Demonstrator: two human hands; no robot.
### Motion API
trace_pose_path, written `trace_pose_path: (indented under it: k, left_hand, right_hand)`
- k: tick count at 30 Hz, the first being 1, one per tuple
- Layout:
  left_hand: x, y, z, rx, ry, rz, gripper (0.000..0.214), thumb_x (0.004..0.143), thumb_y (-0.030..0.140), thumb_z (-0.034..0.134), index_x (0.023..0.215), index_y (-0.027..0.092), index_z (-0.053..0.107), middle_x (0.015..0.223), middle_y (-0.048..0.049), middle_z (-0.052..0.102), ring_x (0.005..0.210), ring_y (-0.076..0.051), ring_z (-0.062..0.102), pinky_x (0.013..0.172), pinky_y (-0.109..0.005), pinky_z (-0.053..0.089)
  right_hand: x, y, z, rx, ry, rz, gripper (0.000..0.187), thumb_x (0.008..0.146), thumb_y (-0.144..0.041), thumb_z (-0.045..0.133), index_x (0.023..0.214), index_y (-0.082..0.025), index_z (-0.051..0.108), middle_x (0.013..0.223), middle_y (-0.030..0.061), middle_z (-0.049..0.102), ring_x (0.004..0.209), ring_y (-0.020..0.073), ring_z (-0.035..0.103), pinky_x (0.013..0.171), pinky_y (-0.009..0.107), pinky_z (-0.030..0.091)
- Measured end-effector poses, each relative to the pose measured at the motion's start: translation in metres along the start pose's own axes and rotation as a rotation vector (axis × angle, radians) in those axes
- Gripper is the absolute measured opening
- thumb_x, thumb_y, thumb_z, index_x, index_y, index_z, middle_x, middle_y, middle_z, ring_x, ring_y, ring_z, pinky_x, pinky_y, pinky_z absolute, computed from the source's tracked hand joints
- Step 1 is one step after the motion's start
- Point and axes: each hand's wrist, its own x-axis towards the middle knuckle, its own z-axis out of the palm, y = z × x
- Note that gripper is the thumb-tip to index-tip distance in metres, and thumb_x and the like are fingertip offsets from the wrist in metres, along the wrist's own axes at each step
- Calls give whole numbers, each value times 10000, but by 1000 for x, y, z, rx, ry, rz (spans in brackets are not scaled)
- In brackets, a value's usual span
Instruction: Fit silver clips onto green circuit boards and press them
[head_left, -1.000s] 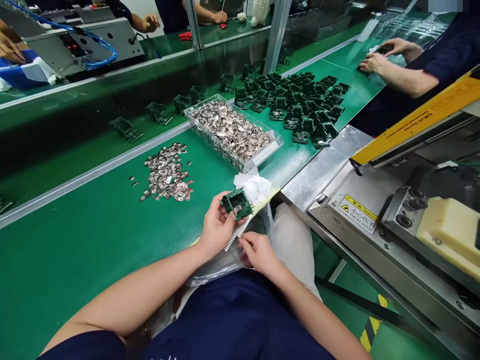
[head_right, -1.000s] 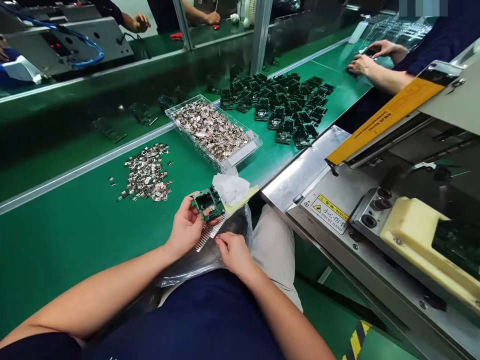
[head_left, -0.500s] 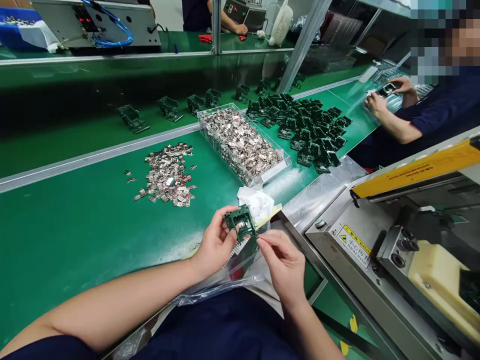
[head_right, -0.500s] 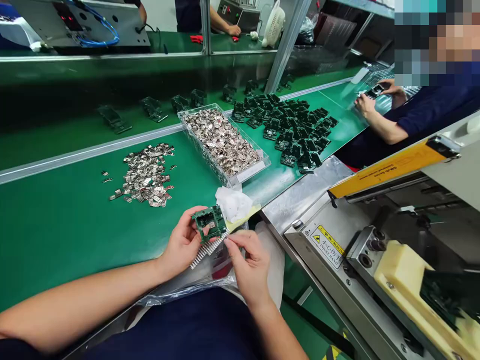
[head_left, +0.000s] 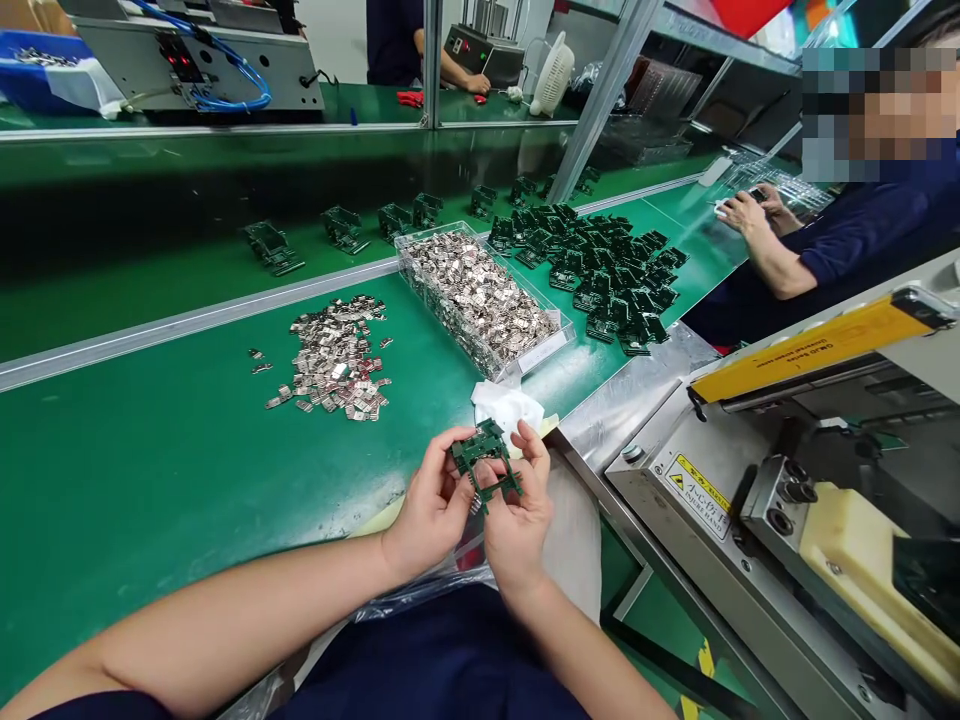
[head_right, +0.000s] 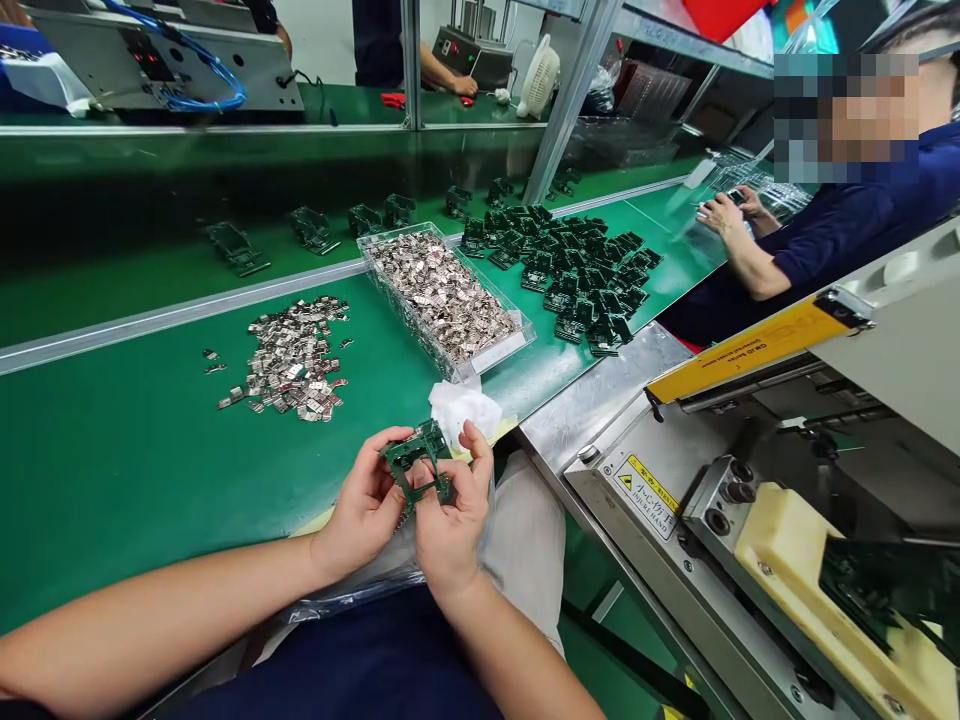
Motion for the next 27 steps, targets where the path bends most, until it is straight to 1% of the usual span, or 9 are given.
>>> trace_pose_path:
  k: [3,6,11,13,16,20,22,24,27]
  left_hand:
    - [-2,1,2,4,15,16,348,941,298,528,1266,227,424,891,-24,592,725,-121,564,635,-223,487]
    - [-5,2,4,5,22,49,342,939,281,528,1262,224,430,946,-40,605,729,-118,580,638,-221,500]
    - [-5,4,6,-22,14,97,342,929,262,541,1253,225,438,1035,-65,621,827,-136,625,722,-241,531]
    - [-5,4,7,-31,12,79,343,922,264,555,1246,227,447,1028,-62,624,828,-134,623,718,-234,529]
    - [-6,3,9,-35,4,42,344,914,285,566,1238,234,464,1037,-65,635,832,-139,622,726,-240,530]
    - [-10,4,12,10,23,16,361,896,320,588,1233,236,489,1031,-66,640,847,-156,623,760,-265,532]
    - [-9,6,13,40,25,1,382,888,337,597,1240,233,491,1007,-62,634,811,-153,615,734,-264,530]
    - [-6,10,13,52,9,-18,403,885,351,601,1250,227,484,1016,-67,626,814,-158,615,734,-272,532]
    - [2,16,18,56,-69,-63,424,886,377,595,1258,213,471,1013,-76,626,830,-174,625,729,-291,538]
  right_hand:
    - [-3,1,4,64,30,18,163,868,-281,659,746,-187,606,1424,95,424,1278,267,457,1014,445,424]
    - [-5,0,6,152,55,74,172,869,-292,662,763,-187,576,1432,104,431,1270,269,472,1024,466,415]
    - [-5,-3,3,282,45,126,179,857,-296,679,779,-190,558,1414,104,462,1254,258,496,1030,450,412]
    - [-5,-4,1,355,44,169,175,845,-287,694,851,-205,540,1366,98,501,1211,238,533,989,427,453]
    - [-4,-4,1,442,44,204,268,835,-297,704,1006,-233,508,1220,79,576,1080,202,601,883,374,521]
    - [-3,-5,-2,419,52,178,265,854,-315,677,1043,-240,507,1039,40,616,948,173,625,810,323,540]
    - [-1,-6,-10,367,-2,154,256,871,-325,656,1070,-244,517,1029,41,619,947,180,623,816,329,538]
    - [2,-7,-26,277,-104,111,330,881,-328,646,1174,-250,516,1121,66,614,1019,203,609,859,355,526]
    - [11,-12,-64,69,-223,-43,626,854,-314,690,1405,-279,394,1410,104,478,1256,261,487,941,394,487]
